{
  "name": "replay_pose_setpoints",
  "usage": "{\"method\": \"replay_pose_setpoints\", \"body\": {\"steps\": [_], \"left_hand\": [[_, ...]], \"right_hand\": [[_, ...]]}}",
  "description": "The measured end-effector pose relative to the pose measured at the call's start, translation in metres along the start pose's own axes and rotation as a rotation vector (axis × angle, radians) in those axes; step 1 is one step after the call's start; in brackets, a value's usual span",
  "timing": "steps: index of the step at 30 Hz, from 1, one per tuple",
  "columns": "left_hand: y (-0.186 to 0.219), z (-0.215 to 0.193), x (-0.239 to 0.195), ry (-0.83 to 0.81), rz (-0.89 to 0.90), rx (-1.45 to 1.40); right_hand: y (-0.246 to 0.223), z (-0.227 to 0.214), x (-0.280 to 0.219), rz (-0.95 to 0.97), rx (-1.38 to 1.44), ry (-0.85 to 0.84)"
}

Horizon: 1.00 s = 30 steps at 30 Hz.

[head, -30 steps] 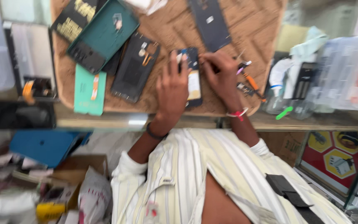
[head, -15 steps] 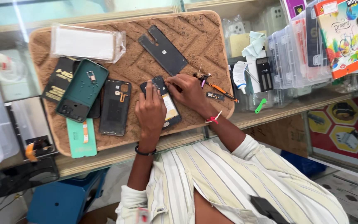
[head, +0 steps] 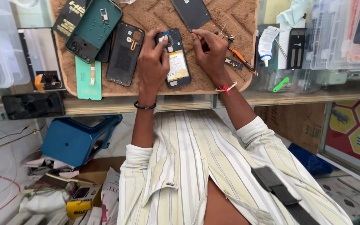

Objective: The person disassembles a smartphone, removes the battery, and uses a screwdriver to adjust internal components. They then reinsert the battery and continue working on the phone's internal parts.

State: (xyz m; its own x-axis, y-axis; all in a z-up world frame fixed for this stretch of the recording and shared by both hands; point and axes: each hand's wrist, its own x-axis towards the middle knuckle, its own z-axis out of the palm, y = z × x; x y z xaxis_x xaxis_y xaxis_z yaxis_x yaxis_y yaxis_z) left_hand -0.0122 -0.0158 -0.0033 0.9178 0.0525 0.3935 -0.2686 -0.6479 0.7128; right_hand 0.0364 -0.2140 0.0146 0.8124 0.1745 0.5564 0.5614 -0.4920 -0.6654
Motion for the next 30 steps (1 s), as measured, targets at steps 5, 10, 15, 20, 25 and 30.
{"method": "replay_pose_setpoints", "body": {"steps": [5,10,15,20,25,30], "left_hand": [[-0.002,0.006,-0.003,-0.005,-0.006,0.062],[0.0,0.005,-0.003,0.033,-0.044,-0.023],[-0.005,0.009,-0.002,0.048,-0.049,-0.034],[-0.012,0.012,-0.006,0.09,-0.017,-0.02],[-0.011,0.011,-0.004,0.106,0.051,0.031],[-0.013,0.012,-0.006,0.122,0.063,0.063]], "right_hand": [[0.001,-0.007,-0.003,-0.171,-0.061,0.062],[0.0,-0.01,-0.005,-0.268,-0.096,0.044],[0.002,-0.008,-0.006,-0.258,-0.073,0.079],[0.001,-0.009,-0.012,-0.216,-0.071,0.084],[-0.002,-0.009,-0.01,-0.158,-0.085,0.09],[-0.002,-0.008,-0.017,-0.194,-0.082,0.084]]}}
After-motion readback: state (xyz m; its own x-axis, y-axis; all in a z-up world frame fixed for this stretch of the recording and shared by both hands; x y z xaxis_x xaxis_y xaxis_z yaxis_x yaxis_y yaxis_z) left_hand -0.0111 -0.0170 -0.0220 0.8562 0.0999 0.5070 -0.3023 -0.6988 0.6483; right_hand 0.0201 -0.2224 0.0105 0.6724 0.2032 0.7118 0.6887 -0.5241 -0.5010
